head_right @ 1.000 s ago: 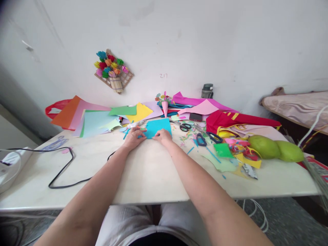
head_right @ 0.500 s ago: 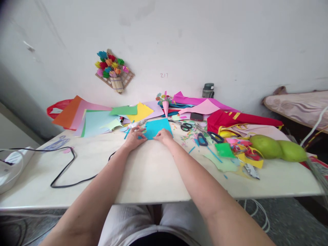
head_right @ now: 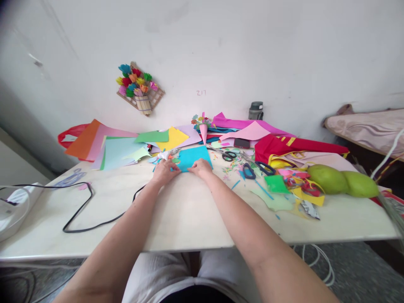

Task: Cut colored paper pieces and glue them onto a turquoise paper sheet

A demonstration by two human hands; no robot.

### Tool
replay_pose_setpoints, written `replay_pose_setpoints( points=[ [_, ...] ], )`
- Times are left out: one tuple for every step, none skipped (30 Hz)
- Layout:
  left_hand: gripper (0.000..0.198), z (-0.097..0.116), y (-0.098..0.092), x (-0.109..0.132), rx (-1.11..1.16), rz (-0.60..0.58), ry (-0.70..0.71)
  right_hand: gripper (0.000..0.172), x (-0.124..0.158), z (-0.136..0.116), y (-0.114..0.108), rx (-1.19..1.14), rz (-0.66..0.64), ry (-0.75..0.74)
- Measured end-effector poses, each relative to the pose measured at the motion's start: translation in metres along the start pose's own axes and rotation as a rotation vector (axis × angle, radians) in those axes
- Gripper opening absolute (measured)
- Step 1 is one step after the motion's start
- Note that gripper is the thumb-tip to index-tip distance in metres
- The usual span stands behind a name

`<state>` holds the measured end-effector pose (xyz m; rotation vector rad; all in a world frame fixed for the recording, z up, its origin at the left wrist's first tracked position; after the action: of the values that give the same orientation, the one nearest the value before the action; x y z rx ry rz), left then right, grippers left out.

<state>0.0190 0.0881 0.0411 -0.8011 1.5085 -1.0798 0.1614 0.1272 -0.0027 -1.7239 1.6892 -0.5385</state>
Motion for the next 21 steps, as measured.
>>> replay_pose_setpoints(
  points=[
    [0.013,-0.001,0.001,0.0,-0.003,-0.02,-0.023,0.028,0.001,0.0,0.0,-0.001,0.001,0.009],
    [0.014,-0.003,0.003,0.0,-0.004,-0.046,-0.058,0.028,0.001,-0.001,-0.001,0.001,0.001,0.018],
    [0.016,-0.007,0.005,0.001,-0.005,-0.073,-0.101,0.029,0.002,-0.001,-0.001,0.004,0.002,0.024],
    [0.017,-0.01,0.007,0.002,-0.006,-0.096,-0.147,0.029,0.003,-0.002,-0.002,0.009,0.004,0.029],
    [0.018,-0.013,0.008,0.003,-0.004,-0.117,-0.185,0.029,0.003,-0.003,-0.002,0.014,0.007,0.031],
    [0.019,-0.015,0.01,0.003,0.0,-0.136,-0.208,0.029,0.004,-0.003,-0.003,0.019,0.008,0.033],
    [0.02,-0.015,0.011,0.004,0.005,-0.152,-0.22,0.029,0.004,-0.003,-0.003,0.023,0.008,0.036],
    [0.021,-0.015,0.012,0.004,0.009,-0.163,-0.224,0.029,0.005,-0.004,-0.003,0.024,0.008,0.038],
    [0.021,-0.015,0.012,0.004,0.014,-0.172,-0.223,0.029,0.005,-0.004,-0.004,0.025,0.011,0.04],
    [0.021,-0.015,0.013,0.004,0.019,-0.18,-0.222,0.03,0.005,-0.003,-0.004,0.026,0.012,0.044],
    [0.021,-0.015,0.014,0.004,0.023,-0.185,-0.222,0.03,0.005,-0.003,-0.004,0.027,0.013,0.045],
    [0.021,-0.015,0.015,0.004,0.028,-0.189,-0.221,0.03,0.004,-0.003,-0.004,0.027,0.014,0.045],
    [0.02,-0.015,0.015,0.004,0.033,-0.193,-0.219,0.03,0.004,-0.003,-0.004,0.028,0.013,0.045],
    [0.02,-0.015,0.016,0.004,0.039,-0.197,-0.217,0.03,0.004,-0.004,-0.003,0.03,0.011,0.044],
    [0.021,-0.016,0.017,0.004,0.045,-0.2,-0.216,0.03,0.004,-0.004,-0.003,0.035,0.01,0.041],
    [0.021,-0.016,0.018,0.004,0.051,-0.199,-0.213,0.029,0.004,-0.004,-0.003,0.04,0.011,0.039],
    [0.021,-0.017,0.019,0.003,0.058,-0.194,-0.208,0.029,0.004,-0.004,-0.003,0.046,0.015,0.037],
    [0.022,-0.017,0.019,0.003,0.064,-0.188,-0.2,0.029,0.003,-0.004,-0.004,0.049,0.017,0.034],
    [0.022,-0.017,0.02,0.003,0.071,-0.183,-0.19,0.029,0.003,-0.005,-0.004,0.052,0.019,0.031],
    [0.022,-0.016,0.02,0.002,0.077,-0.178,-0.179,0.03,0.003,-0.004,-0.003,0.053,0.017,0.03],
    [0.022,-0.016,0.02,0.002,0.083,-0.175,-0.174,0.03,0.003,-0.004,-0.003,0.053,0.012,0.03]
  ],
)
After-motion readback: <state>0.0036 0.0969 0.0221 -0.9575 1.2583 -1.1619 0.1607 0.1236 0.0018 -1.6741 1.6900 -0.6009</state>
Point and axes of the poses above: each hand's wrist, its own x-axis away from the middle knuckle, its own y-axis out of the palm, z = x × y, the point moved 10 cm from there along -x, towards the middle knuckle, and after that the axes turned 13 degrees about -x, right-handed, at the moved point
